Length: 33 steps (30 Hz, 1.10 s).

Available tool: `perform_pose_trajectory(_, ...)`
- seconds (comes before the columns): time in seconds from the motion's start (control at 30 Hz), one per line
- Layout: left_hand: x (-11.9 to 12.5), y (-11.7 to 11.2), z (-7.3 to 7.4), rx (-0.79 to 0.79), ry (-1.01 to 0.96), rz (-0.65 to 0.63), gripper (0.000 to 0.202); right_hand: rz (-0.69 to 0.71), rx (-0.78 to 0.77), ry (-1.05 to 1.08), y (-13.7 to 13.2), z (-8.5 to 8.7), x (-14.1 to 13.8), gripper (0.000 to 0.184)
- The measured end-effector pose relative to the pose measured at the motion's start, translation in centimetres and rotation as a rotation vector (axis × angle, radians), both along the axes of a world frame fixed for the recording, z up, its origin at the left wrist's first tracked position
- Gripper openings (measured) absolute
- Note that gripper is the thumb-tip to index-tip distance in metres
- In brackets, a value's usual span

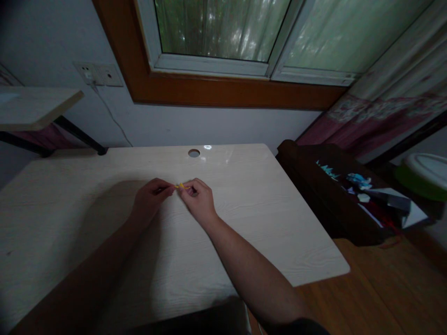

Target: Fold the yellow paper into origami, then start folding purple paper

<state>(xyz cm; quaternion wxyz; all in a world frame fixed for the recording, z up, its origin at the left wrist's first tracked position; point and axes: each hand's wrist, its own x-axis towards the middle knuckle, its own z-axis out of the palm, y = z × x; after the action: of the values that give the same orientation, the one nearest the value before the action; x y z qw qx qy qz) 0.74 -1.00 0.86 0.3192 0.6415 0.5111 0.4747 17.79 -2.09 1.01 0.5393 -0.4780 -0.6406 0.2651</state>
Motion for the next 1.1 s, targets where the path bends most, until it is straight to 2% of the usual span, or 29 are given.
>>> perform_pose_trajectory(0.17,0.0,-0.1,0.4,-0.071,-0.005,0.010,0.018,-0.001,0.009,-0.020,0.0,0.0,0.0,0.011)
perform_pose_trajectory(0.33,0.2,-0.2,1.0,-0.207,-0.078,0.021,0.017,0.019,0.030,-0.029,0.0,-0.2,0.0,0.011)
perform_pose_trajectory(0.53,0.2,0.2,0.3,-0.267,-0.186,0.001,0.018,0.061,0.033,-0.024,0.0,-0.1,0.0,0.011)
perform_pose_trajectory(0.67,0.3,0.2,0.1,-0.241,-0.281,-0.030,0.017,0.058,-0.002,0.039,0.1,-0.2,0.0,0.012)
perform_pose_trajectory(0.9,0.2,-0.1,0.5,-0.146,-0.305,-0.090,0.024,0.050,-0.105,0.163,0.4,-1.0,-0.1,0.018)
perform_pose_trajectory(1.1,0.3,-0.4,0.7,-0.071,-0.283,-0.059,0.022,0.067,-0.130,0.205,0.4,-1.1,-0.1,0.019)
